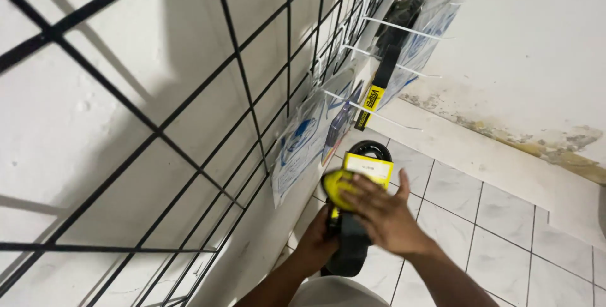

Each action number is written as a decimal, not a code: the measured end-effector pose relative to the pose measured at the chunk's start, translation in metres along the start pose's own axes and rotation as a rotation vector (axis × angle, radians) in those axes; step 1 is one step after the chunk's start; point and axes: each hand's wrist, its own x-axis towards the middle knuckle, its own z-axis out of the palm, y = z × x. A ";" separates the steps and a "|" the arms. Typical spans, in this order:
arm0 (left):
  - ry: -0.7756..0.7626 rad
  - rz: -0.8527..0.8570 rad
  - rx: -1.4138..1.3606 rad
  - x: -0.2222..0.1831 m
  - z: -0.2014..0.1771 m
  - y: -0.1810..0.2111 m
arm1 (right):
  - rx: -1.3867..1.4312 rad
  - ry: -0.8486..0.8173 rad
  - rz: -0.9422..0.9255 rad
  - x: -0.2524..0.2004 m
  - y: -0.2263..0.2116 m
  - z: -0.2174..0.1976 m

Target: Wiping a packaged scooter belt with a cleaning cloth.

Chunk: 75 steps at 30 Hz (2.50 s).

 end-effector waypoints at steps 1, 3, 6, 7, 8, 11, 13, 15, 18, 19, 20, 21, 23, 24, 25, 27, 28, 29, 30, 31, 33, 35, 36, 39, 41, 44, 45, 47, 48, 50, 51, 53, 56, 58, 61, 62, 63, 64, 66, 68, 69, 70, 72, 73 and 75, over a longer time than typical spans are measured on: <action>-0.005 -0.002 0.001 0.001 0.005 0.008 | -0.002 0.003 0.005 0.008 0.002 -0.010; -0.056 -0.048 -0.047 0.000 0.015 0.022 | -0.022 0.113 0.067 0.023 0.003 -0.027; -0.053 0.004 0.008 0.004 0.008 0.019 | -0.020 0.094 0.081 0.023 0.002 -0.015; -0.049 0.004 0.007 0.004 0.001 0.010 | -0.018 0.091 0.079 0.018 -0.001 -0.004; -0.013 -0.024 -0.002 0.005 -0.007 0.000 | -0.033 0.071 0.008 0.013 -0.002 0.006; 0.035 -0.051 -0.017 0.006 -0.024 -0.018 | 0.038 0.109 -0.116 0.003 -0.026 0.028; 0.045 -0.046 -0.020 0.008 -0.033 -0.024 | 0.122 0.170 -0.172 0.001 -0.040 0.028; 0.066 -0.048 -0.029 0.008 -0.039 -0.031 | 0.269 0.081 -0.131 0.000 -0.046 0.016; 0.083 -0.058 -0.037 0.005 -0.041 -0.038 | -0.007 0.074 -0.061 -0.010 -0.013 0.035; 0.080 -0.061 -0.036 0.006 -0.032 -0.021 | -0.007 0.075 -0.057 -0.007 -0.009 0.027; 0.071 -0.057 0.003 0.008 -0.024 -0.003 | 0.038 0.052 -0.042 -0.003 -0.005 0.018; 0.061 -0.053 0.042 0.010 -0.015 0.014 | 0.084 0.029 -0.026 0.001 0.000 0.010; 0.053 -0.018 -0.028 0.011 -0.020 0.004 | 0.087 0.030 -0.062 -0.004 -0.006 0.013; 0.046 0.019 -0.094 0.011 -0.024 0.001 | 0.092 0.034 -0.100 -0.005 -0.010 0.016; 0.050 0.020 -0.093 0.010 -0.026 -0.001 | 0.094 0.033 -0.104 -0.005 -0.019 0.014; 0.068 0.011 -0.041 0.008 -0.030 -0.006 | 0.215 0.059 -0.147 -0.007 -0.038 0.012; 0.071 0.010 -0.042 0.007 -0.031 -0.008 | 0.217 0.056 -0.148 -0.010 -0.032 0.016; 0.082 0.002 -0.004 0.005 -0.031 -0.010 | 0.148 0.063 -0.112 -0.014 -0.026 0.021; 0.096 -0.009 0.033 0.002 -0.032 -0.013 | 0.080 0.068 -0.074 -0.018 -0.022 0.026; 0.100 -0.011 0.032 -0.001 -0.027 -0.004 | 0.085 0.065 -0.075 -0.017 -0.020 0.024; 0.025 -0.018 -0.069 0.000 -0.017 0.016 | 0.121 0.103 -0.033 -0.013 -0.016 0.017; 0.067 0.006 0.011 0.002 -0.026 -0.005 | 0.136 0.101 -0.054 -0.020 -0.022 0.020; 0.114 0.028 0.092 0.003 -0.032 -0.015 | 0.155 0.098 -0.076 -0.023 -0.026 0.022; 0.124 0.052 0.204 0.003 -0.019 0.020 | 0.209 0.109 -0.099 -0.028 -0.031 0.017; 0.070 0.040 0.072 0.002 -0.016 0.024 | 0.118 0.113 -0.050 -0.036 -0.012 0.021; 0.018 0.018 -0.076 0.000 -0.011 0.030 | 0.056 0.131 -0.008 -0.038 -0.011 0.020; 0.020 0.008 -0.091 0.001 -0.009 0.034 | 0.085 0.147 -0.016 -0.036 -0.015 0.017; 0.049 0.016 -0.072 0.006 -0.012 0.029 | 0.133 0.137 -0.066 -0.040 -0.021 0.018; 0.080 0.020 -0.058 0.008 -0.013 0.025 | 0.181 0.121 -0.115 -0.043 -0.023 0.019; 0.033 0.015 -0.121 0.014 -0.007 0.033 | 0.101 0.151 -0.094 -0.048 -0.002 0.018; -0.013 0.012 -0.185 0.016 -0.004 0.037 | 0.021 0.180 -0.074 -0.051 0.008 0.018; 0.013 -0.066 -0.179 0.020 0.002 0.045 | 0.074 0.215 -0.046 -0.044 0.015 0.005; 0.005 -0.084 -0.160 0.025 0.004 0.051 | 0.062 0.242 -0.029 -0.044 0.007 0.004; -0.027 -0.027 -0.148 0.027 0.006 0.061 | 0.000 0.232 -0.035 -0.049 -0.003 0.009; 0.018 -0.077 0.097 0.029 0.008 0.068 | 0.054 0.089 -0.041 -0.053 -0.005 0.006; -0.038 -0.013 0.082 0.029 0.004 0.058 | 0.017 0.128 -0.046 -0.049 -0.001 0.001; -0.093 0.051 0.067 0.028 0.000 0.049 | -0.019 0.168 -0.050 -0.046 0.003 -0.003; -0.095 0.053 0.065 0.028 -0.001 0.051 | -0.023 0.168 -0.050 -0.041 0.001 -0.005; -0.116 0.039 0.059 0.027 -0.003 0.055 | -0.039 0.176 -0.027 -0.031 -0.007 -0.009; -0.119 0.046 0.097 0.026 -0.015 0.028 | 0.003 0.118 -0.073 -0.033 -0.016 -0.004; -0.122 0.048 0.135 0.025 -0.022 0.015 | 0.048 0.058 -0.114 -0.034 -0.022 0.000; -0.119 0.049 0.134 0.025 -0.022 0.016 | 0.049 0.057 -0.116 -0.035 -0.026 0.003; -0.098 0.023 0.190 0.021 -0.023 0.017 | 0.070 -0.030 -0.119 -0.036 -0.034 0.012; -0.092 0.023 0.190 0.019 -0.021 0.020 | 0.073 -0.033 -0.123 -0.033 -0.034 0.013; -0.064 -0.022 0.279 0.014 -0.020 0.027 | -0.007 0.241 -0.153 -0.026 -0.035 0.017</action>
